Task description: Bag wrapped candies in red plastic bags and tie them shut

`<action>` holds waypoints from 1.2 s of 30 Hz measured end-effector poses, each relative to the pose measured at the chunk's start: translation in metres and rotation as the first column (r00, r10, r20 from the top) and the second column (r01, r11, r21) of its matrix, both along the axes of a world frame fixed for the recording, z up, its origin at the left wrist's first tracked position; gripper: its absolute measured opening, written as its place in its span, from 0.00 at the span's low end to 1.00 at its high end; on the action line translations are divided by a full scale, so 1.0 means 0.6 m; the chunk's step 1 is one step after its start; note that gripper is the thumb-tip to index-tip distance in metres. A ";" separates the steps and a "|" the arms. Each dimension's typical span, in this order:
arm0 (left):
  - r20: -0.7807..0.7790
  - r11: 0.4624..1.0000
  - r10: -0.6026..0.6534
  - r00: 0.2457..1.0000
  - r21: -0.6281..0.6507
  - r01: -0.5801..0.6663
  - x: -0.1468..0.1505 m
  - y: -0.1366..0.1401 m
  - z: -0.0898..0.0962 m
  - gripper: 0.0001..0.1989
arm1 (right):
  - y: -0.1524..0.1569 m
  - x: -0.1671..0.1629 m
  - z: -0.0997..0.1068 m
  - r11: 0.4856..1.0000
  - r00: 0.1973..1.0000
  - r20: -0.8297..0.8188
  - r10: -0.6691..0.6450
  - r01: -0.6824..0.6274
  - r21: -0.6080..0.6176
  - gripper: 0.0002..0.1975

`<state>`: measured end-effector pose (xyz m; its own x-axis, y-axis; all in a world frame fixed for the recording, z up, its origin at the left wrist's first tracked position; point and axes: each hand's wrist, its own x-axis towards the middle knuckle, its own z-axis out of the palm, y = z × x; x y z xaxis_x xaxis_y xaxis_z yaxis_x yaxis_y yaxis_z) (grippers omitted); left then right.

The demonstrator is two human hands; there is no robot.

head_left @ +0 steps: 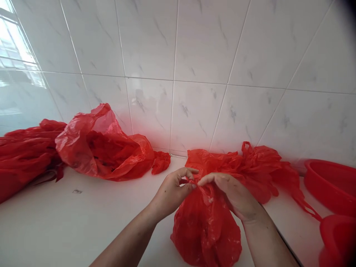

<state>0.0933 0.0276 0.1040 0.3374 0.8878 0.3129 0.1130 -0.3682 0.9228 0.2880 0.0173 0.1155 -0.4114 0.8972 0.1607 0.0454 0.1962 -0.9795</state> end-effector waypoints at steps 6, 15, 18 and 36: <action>-0.083 0.997 0.063 0.995 0.050 -0.059 0.009 -0.013 -0.001 0.06 | -0.007 -0.028 0.003 0.945 0.886 0.331 -0.325 0.288 0.155 0.12; -0.295 0.882 0.235 0.926 0.466 -0.075 -0.002 -0.015 -0.007 0.07 | -0.003 -0.026 -0.005 0.975 0.957 0.185 -0.222 0.213 0.064 0.15; -0.314 0.779 0.283 0.906 0.627 -0.026 -0.012 -0.022 -0.010 0.09 | 0.008 -0.019 -0.009 0.968 0.963 0.098 -0.250 0.249 0.020 0.13; -0.351 0.960 -0.241 0.905 0.048 0.274 -0.042 -0.091 -0.016 0.16 | 0.080 0.033 -0.086 0.811 0.706 0.399 -0.585 0.498 0.309 0.18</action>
